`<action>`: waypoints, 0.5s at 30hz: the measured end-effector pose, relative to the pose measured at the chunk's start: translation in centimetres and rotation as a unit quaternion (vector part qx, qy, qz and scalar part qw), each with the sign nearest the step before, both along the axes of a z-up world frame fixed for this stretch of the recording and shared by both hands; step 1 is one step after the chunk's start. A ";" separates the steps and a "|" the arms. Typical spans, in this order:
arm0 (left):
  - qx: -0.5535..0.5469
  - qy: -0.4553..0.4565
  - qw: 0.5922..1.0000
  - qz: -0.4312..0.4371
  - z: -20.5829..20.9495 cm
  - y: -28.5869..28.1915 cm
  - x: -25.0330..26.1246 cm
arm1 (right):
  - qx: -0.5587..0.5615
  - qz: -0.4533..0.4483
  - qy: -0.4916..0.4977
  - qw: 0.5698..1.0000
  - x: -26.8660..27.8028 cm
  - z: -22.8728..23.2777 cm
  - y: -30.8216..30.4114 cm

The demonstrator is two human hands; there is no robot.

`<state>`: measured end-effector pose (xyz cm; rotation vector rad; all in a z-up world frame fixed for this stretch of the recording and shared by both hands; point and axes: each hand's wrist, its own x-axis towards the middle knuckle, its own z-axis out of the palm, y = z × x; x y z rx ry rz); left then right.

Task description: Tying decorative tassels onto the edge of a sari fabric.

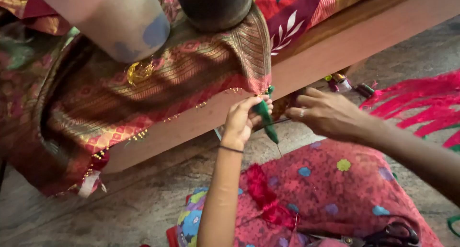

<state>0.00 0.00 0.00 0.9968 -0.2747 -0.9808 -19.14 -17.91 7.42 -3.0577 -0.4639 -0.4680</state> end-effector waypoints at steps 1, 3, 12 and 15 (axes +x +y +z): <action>0.001 0.001 1.000 -0.002 0.6 0.3 -0.3 | 0.001 -0.002 0.001 1.000 -0.4 -0.9 -0.2; -0.010 -0.062 0.998 0.017 1.8 0.8 -0.9 | 0.174 -0.072 -0.062 0.980 -1.2 -2.7 -0.6; 0.029 -0.355 0.929 0.099 4.6 1.8 -3.0 | 0.727 -0.213 0.287 0.587 4.8 -3.1 -2.0; 0.112 -0.530 0.827 0.151 8.0 2.4 -4.4 | 0.761 -0.056 0.309 0.568 5.1 -2.8 -1.9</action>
